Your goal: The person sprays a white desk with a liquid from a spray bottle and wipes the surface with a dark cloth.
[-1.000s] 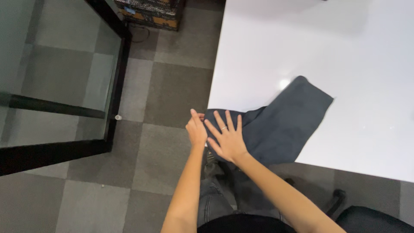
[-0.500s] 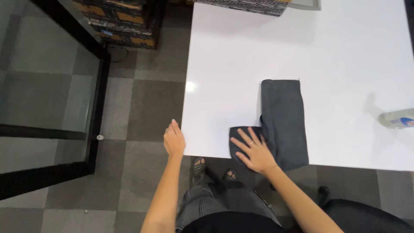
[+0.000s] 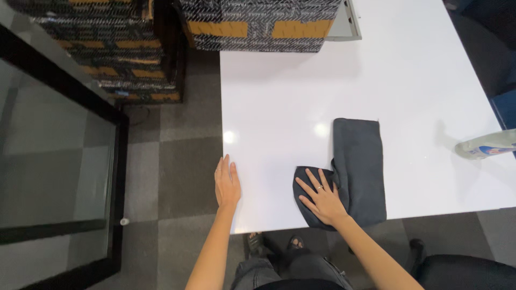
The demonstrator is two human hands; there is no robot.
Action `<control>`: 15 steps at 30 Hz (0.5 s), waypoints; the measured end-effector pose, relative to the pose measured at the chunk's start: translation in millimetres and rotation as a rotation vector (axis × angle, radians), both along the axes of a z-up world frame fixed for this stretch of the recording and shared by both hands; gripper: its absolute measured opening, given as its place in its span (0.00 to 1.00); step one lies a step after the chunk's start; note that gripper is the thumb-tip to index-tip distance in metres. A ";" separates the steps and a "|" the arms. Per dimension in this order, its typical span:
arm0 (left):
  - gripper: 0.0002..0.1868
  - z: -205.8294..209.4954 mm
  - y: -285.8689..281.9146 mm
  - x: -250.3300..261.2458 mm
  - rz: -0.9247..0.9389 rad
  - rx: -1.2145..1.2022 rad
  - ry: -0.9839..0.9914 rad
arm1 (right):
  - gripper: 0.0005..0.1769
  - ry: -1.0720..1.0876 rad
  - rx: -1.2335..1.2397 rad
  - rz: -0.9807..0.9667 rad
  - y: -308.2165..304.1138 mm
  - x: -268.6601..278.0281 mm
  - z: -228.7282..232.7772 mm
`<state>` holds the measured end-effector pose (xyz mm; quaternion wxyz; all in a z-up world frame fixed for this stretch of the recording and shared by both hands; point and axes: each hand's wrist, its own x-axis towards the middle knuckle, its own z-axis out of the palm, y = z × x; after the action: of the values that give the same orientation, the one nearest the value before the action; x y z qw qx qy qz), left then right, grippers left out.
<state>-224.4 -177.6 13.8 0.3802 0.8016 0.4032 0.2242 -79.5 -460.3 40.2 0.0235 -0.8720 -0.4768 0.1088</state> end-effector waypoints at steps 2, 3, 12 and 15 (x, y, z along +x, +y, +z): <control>0.28 -0.7 8.6 9.4 -0.014 -0.040 0.014 | 0.35 -0.006 0.003 -0.015 5.5 7.4 -5.6; 0.28 -1.3 12.3 13.6 -0.020 -0.062 0.022 | 0.35 -0.015 0.034 -0.013 7.7 11.0 -8.8; 0.31 -6.0 46.1 62.4 0.000 -0.135 0.057 | 0.38 0.024 -0.012 -0.030 38.9 70.4 -20.6; 0.32 -10.6 57.2 77.1 0.024 -0.114 0.028 | 0.39 0.072 -0.062 -0.053 56.7 100.2 -18.8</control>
<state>-147.3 -120.3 3.2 0.4166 0.7769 0.4303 0.1942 20.8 -403.7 21.5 0.0165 -0.8800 -0.4488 0.1544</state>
